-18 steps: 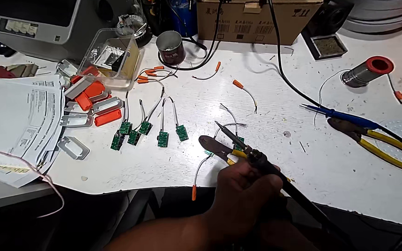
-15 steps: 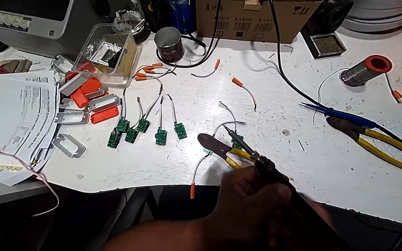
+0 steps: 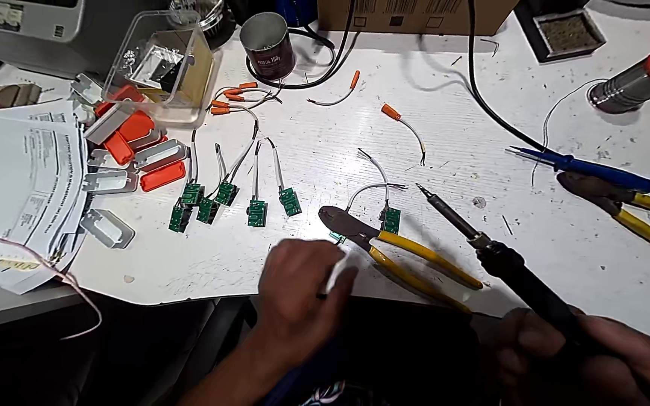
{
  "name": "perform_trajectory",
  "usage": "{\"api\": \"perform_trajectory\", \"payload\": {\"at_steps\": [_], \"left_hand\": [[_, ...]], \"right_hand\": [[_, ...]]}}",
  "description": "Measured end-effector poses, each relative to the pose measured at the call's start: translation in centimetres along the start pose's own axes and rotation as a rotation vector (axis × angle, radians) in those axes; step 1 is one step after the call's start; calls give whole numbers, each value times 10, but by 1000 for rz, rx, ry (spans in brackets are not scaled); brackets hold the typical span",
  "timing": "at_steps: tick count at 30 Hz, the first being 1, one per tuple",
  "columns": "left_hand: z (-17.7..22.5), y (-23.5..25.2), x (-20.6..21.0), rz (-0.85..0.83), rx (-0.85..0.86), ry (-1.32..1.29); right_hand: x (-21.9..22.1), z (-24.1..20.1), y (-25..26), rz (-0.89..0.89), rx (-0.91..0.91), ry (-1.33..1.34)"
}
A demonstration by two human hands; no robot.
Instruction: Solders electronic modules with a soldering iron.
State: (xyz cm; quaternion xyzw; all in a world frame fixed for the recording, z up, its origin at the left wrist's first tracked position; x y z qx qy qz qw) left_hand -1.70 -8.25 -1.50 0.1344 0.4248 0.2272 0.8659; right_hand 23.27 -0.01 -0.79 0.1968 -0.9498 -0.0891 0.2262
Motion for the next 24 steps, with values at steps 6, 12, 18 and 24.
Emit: {"api": "perform_trajectory", "payload": {"at_steps": [6,12,18,24], "left_hand": [[-21,14,6,-92,9,163],[-21,20,1,-178,133,121],[-24,25,-1,-236,142,51],[-30,26,0,-268,59,-13]], "right_hand": [[16,21,3,-3,33,10],[17,34,6,51,59,35],[17,37,8,57,53,44],[17,37,7,53,45,39]]}}
Point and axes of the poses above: each hand's wrist, its own y-axis towards the middle knuckle, its own x-axis out of the palm, z = x × y, the point moved 7 cm from there along y, towards the middle knuckle, and after that the axes turned 2 degrees about z, right-handed, at the moved point
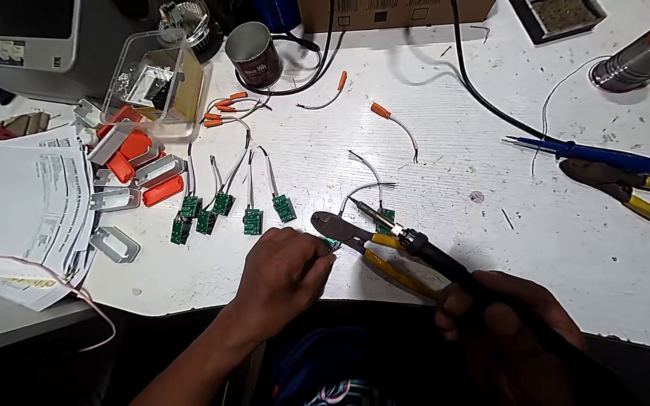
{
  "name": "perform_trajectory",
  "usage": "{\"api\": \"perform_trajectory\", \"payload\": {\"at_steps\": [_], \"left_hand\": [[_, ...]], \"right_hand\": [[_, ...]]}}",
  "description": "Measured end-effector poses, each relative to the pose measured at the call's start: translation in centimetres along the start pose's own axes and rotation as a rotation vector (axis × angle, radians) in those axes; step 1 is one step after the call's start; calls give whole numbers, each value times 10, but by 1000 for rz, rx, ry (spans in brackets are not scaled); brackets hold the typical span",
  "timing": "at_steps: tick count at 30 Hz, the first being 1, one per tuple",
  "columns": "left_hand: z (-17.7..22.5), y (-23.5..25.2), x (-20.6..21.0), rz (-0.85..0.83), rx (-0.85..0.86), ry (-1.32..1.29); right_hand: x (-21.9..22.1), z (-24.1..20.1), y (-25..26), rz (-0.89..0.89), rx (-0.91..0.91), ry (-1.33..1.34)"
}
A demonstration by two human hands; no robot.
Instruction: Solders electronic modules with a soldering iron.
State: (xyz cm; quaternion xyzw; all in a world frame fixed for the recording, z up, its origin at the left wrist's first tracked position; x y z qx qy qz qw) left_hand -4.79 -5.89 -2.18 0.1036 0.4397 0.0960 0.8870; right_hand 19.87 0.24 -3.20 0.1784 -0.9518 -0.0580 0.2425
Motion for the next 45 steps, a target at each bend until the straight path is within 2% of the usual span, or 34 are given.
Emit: {"api": "perform_trajectory", "payload": {"at_steps": [10,16,20,24,28,34,45], "left_hand": [[-9,2,1,-92,-241,-64],[-18,9,4,-203,-406,-219],[-21,12,4,-207,-473,-301],[-21,13,3,-211,-538,-357],[-21,13,6,-236,-569,-354],[-19,13,8,-227,-557,-351],[-17,12,11,-225,-554,-340]], "right_hand": [[-4,-8,-17,-5,18,-76],[-16,-6,-39,-7,54,-3],[-14,4,-50,21,118,81],[-12,15,-50,62,92,124],[-18,13,-36,104,43,176],[-22,10,-19,148,63,268],[-19,8,-33,110,7,125]]}}
Point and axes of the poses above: each hand's wrist, its own y-axis towards the middle knuckle, its own x-axis out of the palm, z = x × y, the point moved 7 cm from there along y, towards the middle knuckle, and after that the axes turned 2 degrees about z, right-handed, at the moved point
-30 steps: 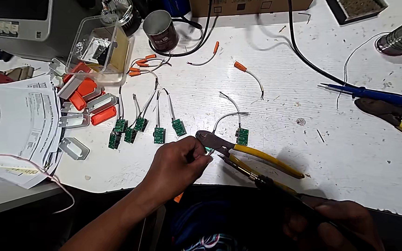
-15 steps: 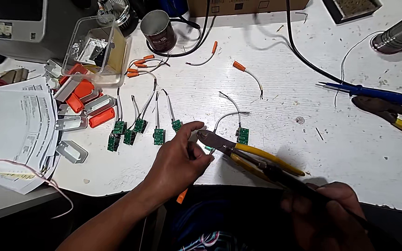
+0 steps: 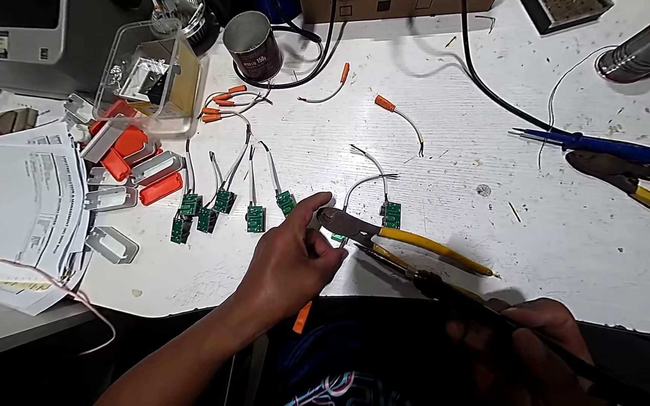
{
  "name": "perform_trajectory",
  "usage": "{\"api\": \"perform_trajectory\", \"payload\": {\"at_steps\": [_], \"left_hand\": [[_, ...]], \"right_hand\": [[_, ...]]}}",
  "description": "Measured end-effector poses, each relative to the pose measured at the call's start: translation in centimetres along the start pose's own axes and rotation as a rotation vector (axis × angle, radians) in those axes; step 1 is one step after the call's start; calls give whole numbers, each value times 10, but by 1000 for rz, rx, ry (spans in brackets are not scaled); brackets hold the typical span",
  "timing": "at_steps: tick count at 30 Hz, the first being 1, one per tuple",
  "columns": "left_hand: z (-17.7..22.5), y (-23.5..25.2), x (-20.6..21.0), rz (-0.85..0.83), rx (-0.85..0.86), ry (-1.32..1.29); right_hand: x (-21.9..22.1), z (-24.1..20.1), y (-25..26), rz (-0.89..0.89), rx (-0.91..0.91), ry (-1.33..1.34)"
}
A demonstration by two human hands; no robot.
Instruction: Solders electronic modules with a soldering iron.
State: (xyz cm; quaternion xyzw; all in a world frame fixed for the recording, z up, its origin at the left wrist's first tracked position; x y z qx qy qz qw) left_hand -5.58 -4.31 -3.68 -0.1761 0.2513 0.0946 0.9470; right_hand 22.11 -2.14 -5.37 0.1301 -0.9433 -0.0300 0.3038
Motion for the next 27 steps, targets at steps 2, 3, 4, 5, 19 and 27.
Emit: {"api": "perform_trajectory", "payload": {"at_steps": [2,3,4,5,19,27], "left_hand": [[1,0,0,-4,4,2],[1,1,0,-6,5,-2],[1,1,0,-9,8,-4],[0,1,0,-12,13,-1],[0,9,-2,-84,9,16],[0,12,-3,-104,7,14]], "right_hand": [[0,3,-4,10,-4,-28],[0,5,-5,12,-3,-31],[0,7,-7,13,-2,-31],[0,9,-7,12,-2,-31],[3,19,-15,56,3,-13],[5,19,-17,37,-14,-68]]}}
Point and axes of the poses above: each hand's wrist, its own y-axis towards the middle knuckle, its own x-axis out of the palm, z = x × y, the point moved 7 cm from there along y, towards the middle knuckle, and after that the axes turned 2 degrees about z, right-handed, at the moved point
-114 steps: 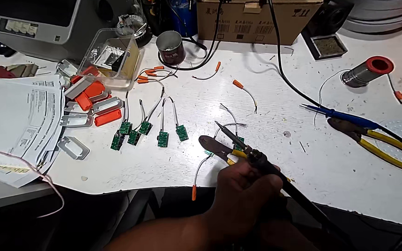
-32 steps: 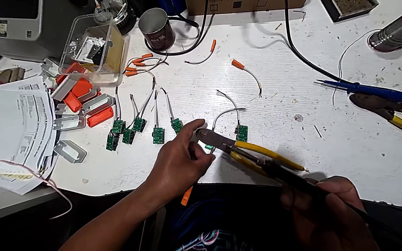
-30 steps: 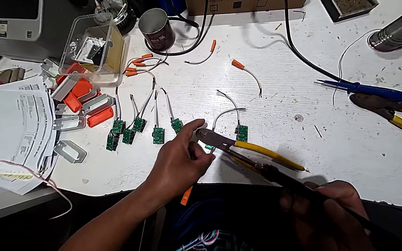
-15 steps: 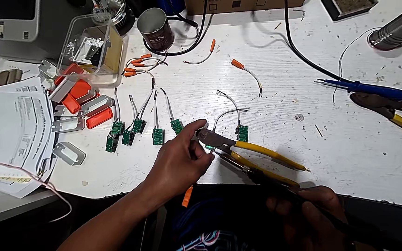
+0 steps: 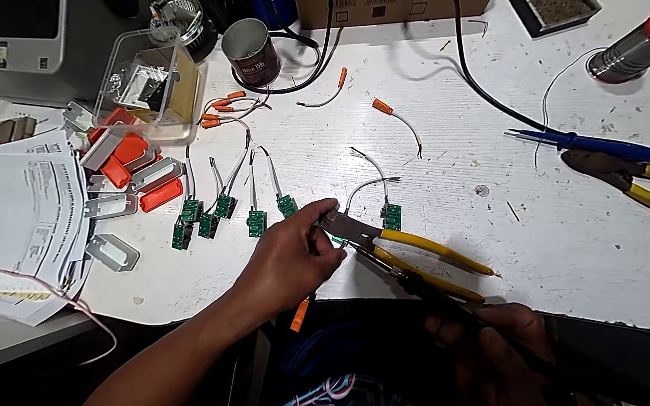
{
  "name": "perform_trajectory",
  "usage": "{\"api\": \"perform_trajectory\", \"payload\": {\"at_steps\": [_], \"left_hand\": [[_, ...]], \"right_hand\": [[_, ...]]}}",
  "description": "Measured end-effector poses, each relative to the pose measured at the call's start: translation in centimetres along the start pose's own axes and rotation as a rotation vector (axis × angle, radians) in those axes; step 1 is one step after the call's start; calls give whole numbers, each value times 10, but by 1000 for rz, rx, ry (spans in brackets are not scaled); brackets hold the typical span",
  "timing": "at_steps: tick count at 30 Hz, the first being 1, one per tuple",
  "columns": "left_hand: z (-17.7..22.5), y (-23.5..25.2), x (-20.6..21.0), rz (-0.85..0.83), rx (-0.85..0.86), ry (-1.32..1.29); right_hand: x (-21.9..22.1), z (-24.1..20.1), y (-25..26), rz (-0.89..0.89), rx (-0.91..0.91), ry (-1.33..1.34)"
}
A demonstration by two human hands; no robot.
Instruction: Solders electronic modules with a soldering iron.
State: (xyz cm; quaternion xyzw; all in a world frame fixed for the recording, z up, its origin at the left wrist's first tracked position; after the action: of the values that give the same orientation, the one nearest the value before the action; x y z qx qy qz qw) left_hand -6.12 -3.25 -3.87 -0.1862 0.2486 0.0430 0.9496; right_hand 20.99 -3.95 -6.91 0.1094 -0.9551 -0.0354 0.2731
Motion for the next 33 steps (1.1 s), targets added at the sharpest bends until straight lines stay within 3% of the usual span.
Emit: {"api": "perform_trajectory", "payload": {"at_steps": [33], "left_hand": [[2,0,-1,-8,-1,17]], "right_hand": [[5,5,-9,-96,-79,-140]]}}
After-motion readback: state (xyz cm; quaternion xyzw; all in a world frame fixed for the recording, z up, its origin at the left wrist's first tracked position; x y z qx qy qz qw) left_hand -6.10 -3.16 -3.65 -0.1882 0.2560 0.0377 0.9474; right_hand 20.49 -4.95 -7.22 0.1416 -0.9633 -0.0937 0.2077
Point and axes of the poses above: each hand's wrist, its own y-axis towards the middle knuckle, its own x-axis out of the palm, z = x × y, the point moved 7 cm from there along y, towards the middle knuckle, and after that the axes turned 2 degrees about z, right-handed, at the moved point
